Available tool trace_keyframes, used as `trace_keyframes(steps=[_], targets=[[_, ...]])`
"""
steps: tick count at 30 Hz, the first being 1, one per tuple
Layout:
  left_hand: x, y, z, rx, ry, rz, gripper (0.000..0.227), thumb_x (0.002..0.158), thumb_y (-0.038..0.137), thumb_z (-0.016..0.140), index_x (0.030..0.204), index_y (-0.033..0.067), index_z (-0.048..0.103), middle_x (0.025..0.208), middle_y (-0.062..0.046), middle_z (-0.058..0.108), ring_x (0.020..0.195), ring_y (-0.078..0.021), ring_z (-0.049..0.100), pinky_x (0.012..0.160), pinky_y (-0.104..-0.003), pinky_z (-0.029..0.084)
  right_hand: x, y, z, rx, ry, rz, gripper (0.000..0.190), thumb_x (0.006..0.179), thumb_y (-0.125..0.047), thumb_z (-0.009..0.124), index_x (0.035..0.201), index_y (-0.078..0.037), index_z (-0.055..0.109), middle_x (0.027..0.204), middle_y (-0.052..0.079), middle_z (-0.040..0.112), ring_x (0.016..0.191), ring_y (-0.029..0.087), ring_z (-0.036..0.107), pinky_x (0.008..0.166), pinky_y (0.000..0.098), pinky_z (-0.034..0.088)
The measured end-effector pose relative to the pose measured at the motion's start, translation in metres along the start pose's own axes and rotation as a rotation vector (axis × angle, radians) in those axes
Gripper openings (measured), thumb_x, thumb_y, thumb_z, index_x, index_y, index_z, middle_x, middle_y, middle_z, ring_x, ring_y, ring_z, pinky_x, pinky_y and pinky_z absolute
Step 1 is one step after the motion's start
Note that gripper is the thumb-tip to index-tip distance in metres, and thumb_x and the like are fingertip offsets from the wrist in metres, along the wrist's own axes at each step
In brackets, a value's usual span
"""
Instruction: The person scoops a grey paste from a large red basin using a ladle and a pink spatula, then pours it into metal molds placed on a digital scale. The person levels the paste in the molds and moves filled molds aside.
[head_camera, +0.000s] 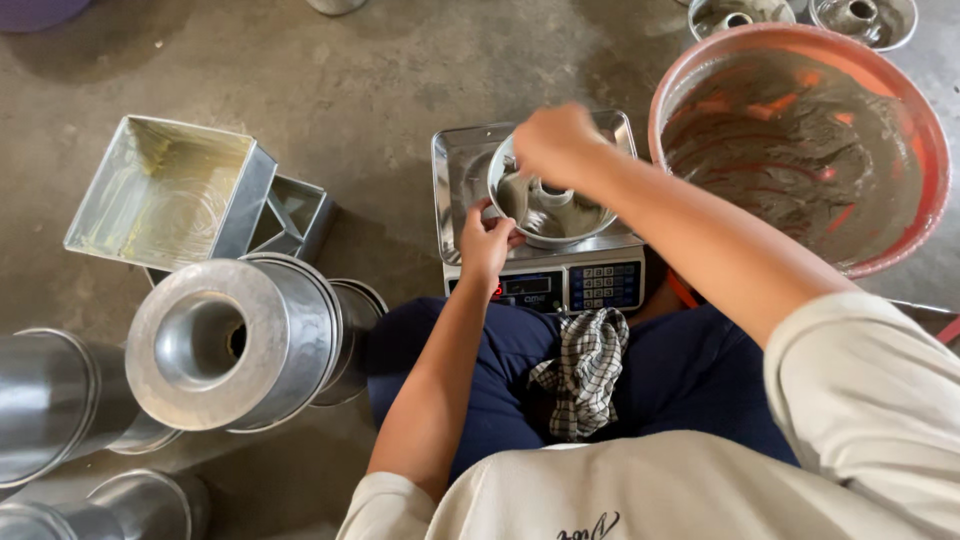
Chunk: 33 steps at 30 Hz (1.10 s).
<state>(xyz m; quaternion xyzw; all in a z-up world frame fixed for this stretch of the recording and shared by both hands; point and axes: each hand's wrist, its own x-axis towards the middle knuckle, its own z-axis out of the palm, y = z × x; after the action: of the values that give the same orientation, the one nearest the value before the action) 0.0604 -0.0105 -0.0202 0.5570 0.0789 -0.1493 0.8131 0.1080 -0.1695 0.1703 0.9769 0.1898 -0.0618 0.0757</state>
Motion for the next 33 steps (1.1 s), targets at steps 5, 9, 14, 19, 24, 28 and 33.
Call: trace_keyframes(steps=[5,9,14,19,24,28,33], targets=[[0.01,0.009,-0.006,0.205,0.011,-0.016,0.047,0.089,0.001,0.064,0.136,0.0034,0.053,0.095,-0.01,0.068,0.079,-0.0171,0.068,0.069,-0.032,0.061,0.016,0.013,-0.018,0.086,-0.143,-0.127,0.032,0.062,-0.024,0.089,0.093,-0.025,0.08,0.09,0.005,0.077,0.086,0.028,0.072,0.062,0.0454,0.054],[0.059,0.024,-0.016,0.272,-0.011,-0.039,0.035,0.098,0.014,0.063,0.131,0.0032,0.065,0.098,-0.007,0.071,0.078,-0.0149,0.064,0.064,-0.028,0.054,0.016,0.017,-0.019,-0.18,-0.111,-0.482,0.01,0.069,-0.025,0.084,0.079,-0.024,0.083,0.081,-0.001,0.08,0.078,0.021,0.075,0.085,0.0468,0.046],[0.079,0.029,-0.017,0.398,-0.065,0.108,0.032,0.094,0.008,0.065,0.124,-0.0034,0.066,0.098,-0.01,0.072,0.076,-0.0157,0.07,0.066,-0.031,0.062,0.073,-0.002,0.013,-0.307,0.069,-0.319,0.035,0.065,-0.049,0.087,0.077,-0.016,0.081,0.078,0.009,0.076,0.082,0.028,0.073,0.064,0.0356,0.053],[-0.009,0.011,-0.016,0.243,0.008,0.064,0.023,0.092,0.004,0.068,0.112,-0.002,0.057,0.092,-0.013,0.066,0.073,-0.0189,0.068,0.065,-0.033,0.057,0.083,0.075,0.004,0.024,-0.015,0.388,0.016,0.077,-0.034,0.083,0.085,-0.02,0.083,0.085,0.004,0.076,0.085,0.027,0.075,0.063,0.0425,0.055],[-0.048,0.006,-0.004,0.13,0.024,-0.21,0.03,0.096,0.017,0.069,0.116,0.002,0.053,0.106,-0.012,0.066,0.087,-0.0168,0.071,0.074,-0.032,0.062,0.035,0.089,-0.037,-0.033,0.037,0.244,0.029,0.079,-0.049,0.084,0.094,-0.024,0.083,0.091,0.006,0.077,0.086,0.028,0.073,0.066,0.0417,0.052],[0.033,0.049,-0.022,0.551,0.147,0.186,0.034,0.099,0.022,0.064,0.127,0.0041,0.067,0.107,-0.012,0.077,0.084,-0.0154,0.072,0.07,-0.031,0.057,0.034,0.033,-0.035,-0.087,0.283,-0.446,0.023,0.062,-0.041,0.083,0.081,-0.027,0.082,0.078,-0.006,0.073,0.092,0.021,0.066,0.079,0.0409,0.044],[0.053,0.054,-0.028,0.875,0.123,0.396,0.028,0.088,0.016,0.075,0.11,-0.0008,0.071,0.093,-0.014,0.077,0.075,-0.0181,0.073,0.067,-0.031,0.057,0.073,0.013,0.002,-0.215,0.21,-0.056,0.024,0.075,-0.043,0.082,0.077,-0.019,0.081,0.081,0.005,0.075,0.088,0.026,0.072,0.069,0.039,0.051]])
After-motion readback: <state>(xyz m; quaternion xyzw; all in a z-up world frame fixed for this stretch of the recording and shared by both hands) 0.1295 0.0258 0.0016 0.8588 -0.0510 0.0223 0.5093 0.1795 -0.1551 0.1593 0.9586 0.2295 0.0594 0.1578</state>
